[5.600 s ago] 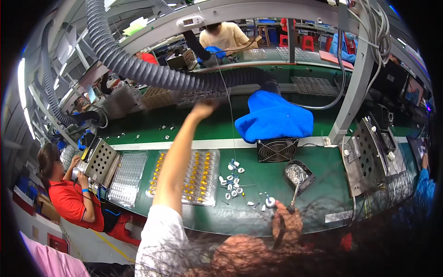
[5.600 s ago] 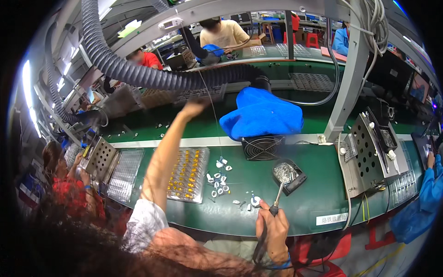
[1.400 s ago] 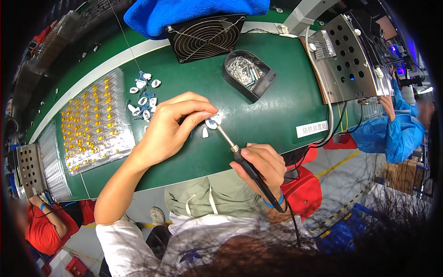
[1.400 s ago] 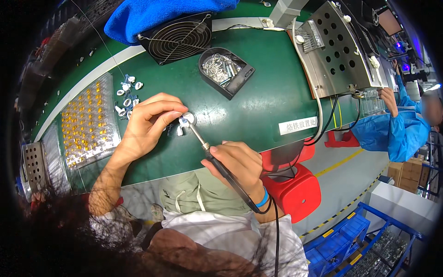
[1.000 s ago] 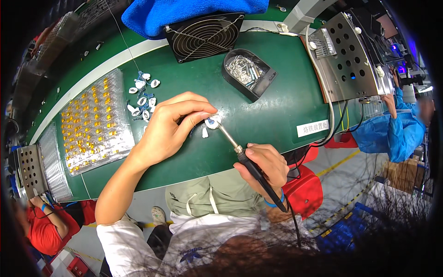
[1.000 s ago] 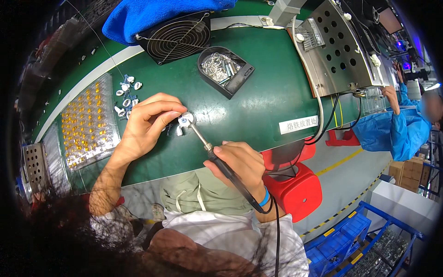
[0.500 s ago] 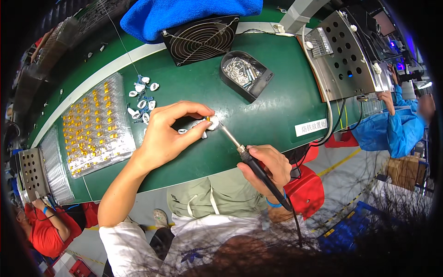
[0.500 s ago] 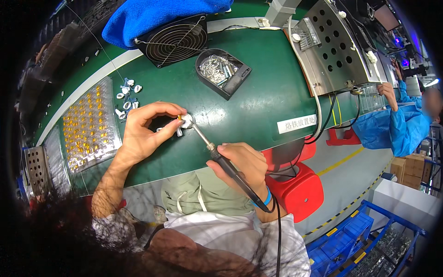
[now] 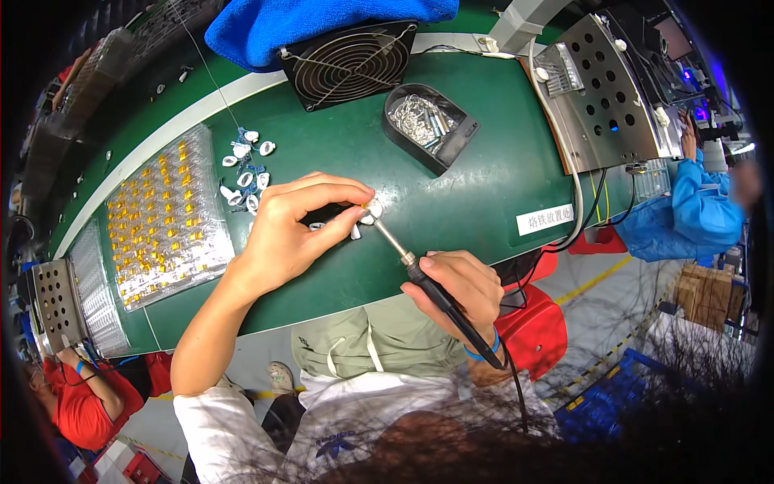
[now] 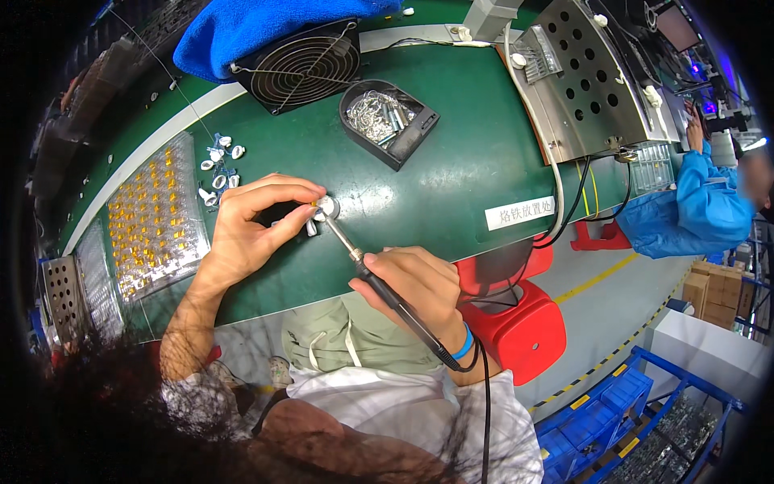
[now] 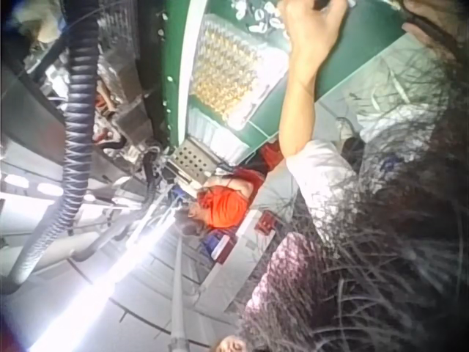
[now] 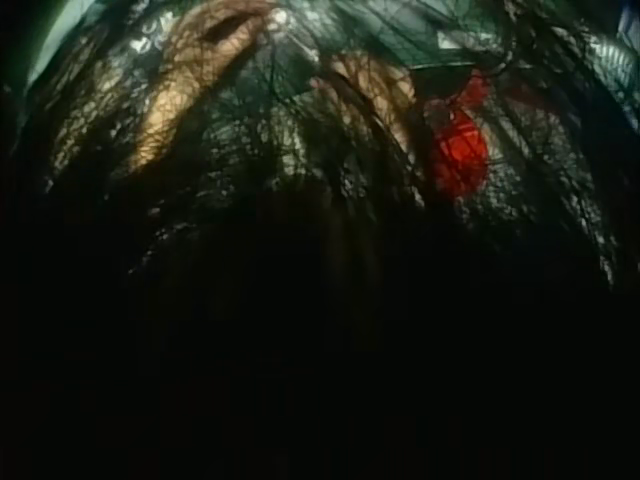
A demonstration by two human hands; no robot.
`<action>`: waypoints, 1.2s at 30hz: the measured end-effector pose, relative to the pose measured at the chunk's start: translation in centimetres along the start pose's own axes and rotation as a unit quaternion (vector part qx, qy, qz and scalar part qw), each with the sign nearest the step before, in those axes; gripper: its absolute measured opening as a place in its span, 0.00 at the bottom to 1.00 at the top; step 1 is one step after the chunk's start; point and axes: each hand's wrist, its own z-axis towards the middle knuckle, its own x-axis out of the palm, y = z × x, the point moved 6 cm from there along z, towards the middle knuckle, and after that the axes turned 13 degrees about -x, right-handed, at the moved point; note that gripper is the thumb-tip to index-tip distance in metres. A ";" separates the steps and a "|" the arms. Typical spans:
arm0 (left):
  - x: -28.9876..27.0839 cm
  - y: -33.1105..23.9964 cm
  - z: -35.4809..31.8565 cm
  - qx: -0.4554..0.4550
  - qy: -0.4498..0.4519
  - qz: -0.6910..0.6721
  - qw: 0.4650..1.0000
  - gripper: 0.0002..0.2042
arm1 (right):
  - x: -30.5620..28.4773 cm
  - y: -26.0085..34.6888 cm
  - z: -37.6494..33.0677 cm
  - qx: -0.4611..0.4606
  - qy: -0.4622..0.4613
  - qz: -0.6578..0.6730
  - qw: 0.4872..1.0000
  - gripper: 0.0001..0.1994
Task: Soldering components onto small circular circuit boards at an assembly station.
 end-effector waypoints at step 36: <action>0.3 -0.6 0.1 0.025 -0.011 0.026 0.999 0.09 | 0.1 0.0 -0.1 -0.010 -0.005 -0.005 1.000 0.24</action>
